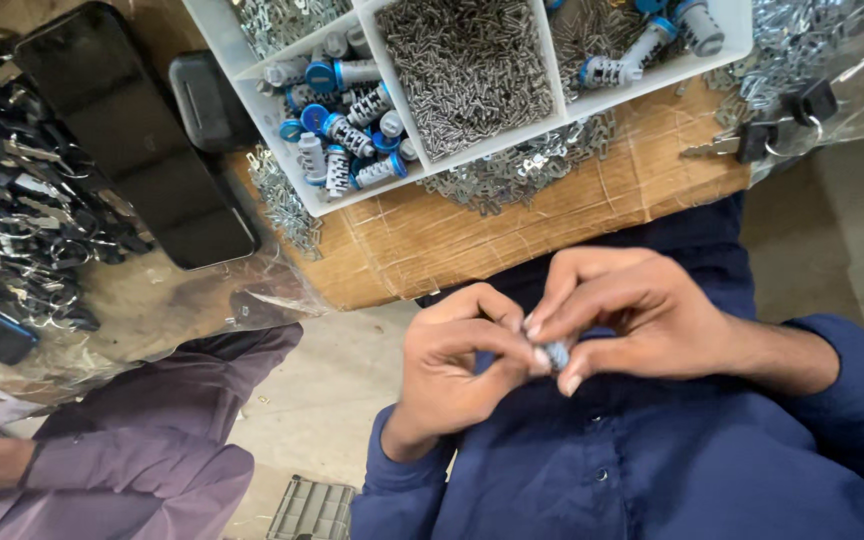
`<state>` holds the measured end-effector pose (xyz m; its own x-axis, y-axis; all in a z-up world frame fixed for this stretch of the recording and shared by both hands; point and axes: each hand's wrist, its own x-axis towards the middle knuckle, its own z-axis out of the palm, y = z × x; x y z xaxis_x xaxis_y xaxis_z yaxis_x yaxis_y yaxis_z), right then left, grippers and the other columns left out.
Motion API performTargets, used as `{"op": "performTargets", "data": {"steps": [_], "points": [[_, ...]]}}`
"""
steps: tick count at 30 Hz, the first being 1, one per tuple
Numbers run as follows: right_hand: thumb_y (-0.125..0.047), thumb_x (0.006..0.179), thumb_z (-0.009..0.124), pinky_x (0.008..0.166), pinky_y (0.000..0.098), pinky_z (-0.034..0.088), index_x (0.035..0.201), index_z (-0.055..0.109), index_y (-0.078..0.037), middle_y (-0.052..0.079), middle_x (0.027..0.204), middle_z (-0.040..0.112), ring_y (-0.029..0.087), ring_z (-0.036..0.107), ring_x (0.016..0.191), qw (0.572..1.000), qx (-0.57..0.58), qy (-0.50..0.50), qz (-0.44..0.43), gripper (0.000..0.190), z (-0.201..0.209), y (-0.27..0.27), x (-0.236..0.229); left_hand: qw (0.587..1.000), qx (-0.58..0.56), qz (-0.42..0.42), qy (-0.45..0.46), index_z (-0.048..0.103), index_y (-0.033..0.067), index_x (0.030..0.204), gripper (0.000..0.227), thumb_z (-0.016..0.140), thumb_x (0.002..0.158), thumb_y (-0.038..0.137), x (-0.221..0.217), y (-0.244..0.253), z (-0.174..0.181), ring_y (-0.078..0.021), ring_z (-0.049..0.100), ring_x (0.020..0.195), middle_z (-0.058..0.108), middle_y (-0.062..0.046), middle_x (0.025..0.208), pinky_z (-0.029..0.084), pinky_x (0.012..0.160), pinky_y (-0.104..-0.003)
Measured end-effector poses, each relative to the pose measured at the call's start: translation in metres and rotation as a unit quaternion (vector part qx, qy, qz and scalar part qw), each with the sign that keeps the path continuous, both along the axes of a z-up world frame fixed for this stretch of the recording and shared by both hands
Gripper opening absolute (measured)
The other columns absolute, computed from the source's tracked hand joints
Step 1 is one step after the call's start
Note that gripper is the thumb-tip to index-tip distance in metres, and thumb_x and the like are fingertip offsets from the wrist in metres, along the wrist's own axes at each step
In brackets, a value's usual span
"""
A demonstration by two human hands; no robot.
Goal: The person assembles small key cylinders by inserting metal pins into a cylindrical housing and securing a blue cap. They repeatedly pick pins from a compartmentalized tray, insert them into the cylinder, and place the finished units back into the tray.
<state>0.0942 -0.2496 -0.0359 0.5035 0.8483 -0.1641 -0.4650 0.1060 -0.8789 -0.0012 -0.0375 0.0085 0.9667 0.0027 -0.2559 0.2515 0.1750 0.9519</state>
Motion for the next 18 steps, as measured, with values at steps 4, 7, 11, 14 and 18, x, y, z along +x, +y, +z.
{"op": "performTargets", "data": {"steps": [4,7,11,14,18], "points": [[0.002,0.081,0.083,0.077,0.0235,0.065,0.110,0.075,0.001,0.013,0.114,0.068,0.015,0.074,0.096,0.994,-0.081,0.041,-0.063,0.030,0.003,0.000,-0.005,0.948,0.289,-0.045,-0.127,0.076,0.0039,0.101,0.032,0.079,0.073,-0.010,0.001,-0.001,0.003,-0.0237,0.064,0.091,0.068,-0.009,0.099,0.054,0.079,-0.033],[-0.001,0.080,0.084,0.074,0.0224,0.063,0.109,0.076,0.000,0.012,0.114,0.069,0.014,0.074,0.093,0.995,-0.081,0.010,-0.051,0.030,0.003,-0.001,-0.003,0.932,0.313,-0.086,-0.162,0.077,0.0071,0.106,0.035,0.077,0.074,-0.007,0.008,0.008,0.007,-0.0238,0.062,0.093,0.066,-0.006,0.099,0.050,0.082,-0.035],[-0.005,0.077,0.092,0.080,0.0244,0.060,0.105,0.078,-0.003,0.005,0.107,0.073,0.014,0.073,0.097,0.994,0.027,-0.082,0.072,0.032,0.002,-0.003,0.008,1.000,-0.002,-0.026,-0.010,0.075,0.0135,0.098,0.026,0.083,0.080,-0.002,0.011,0.001,0.008,-0.0205,0.054,0.086,0.051,-0.004,0.096,0.044,0.074,-0.029],[0.006,0.083,0.083,0.074,0.0229,0.064,0.109,0.079,0.001,0.012,0.110,0.069,0.014,0.075,0.089,0.997,-0.016,0.070,0.039,0.027,0.004,-0.002,0.006,0.995,-0.046,0.073,0.045,0.069,0.0108,0.111,0.029,0.078,0.085,-0.001,0.007,-0.014,0.005,-0.0200,0.055,0.082,0.058,-0.005,0.097,0.043,0.071,-0.030],[0.013,0.081,0.078,0.079,0.0263,0.064,0.115,0.072,0.004,0.015,0.117,0.066,0.017,0.072,0.093,0.989,-0.063,0.106,-0.084,0.035,0.005,-0.008,0.002,0.820,0.559,0.005,-0.122,0.076,0.0089,0.120,0.028,0.080,0.092,0.008,0.010,-0.015,-0.005,-0.0230,0.056,0.089,0.057,-0.004,0.098,0.048,0.077,-0.038]]}}
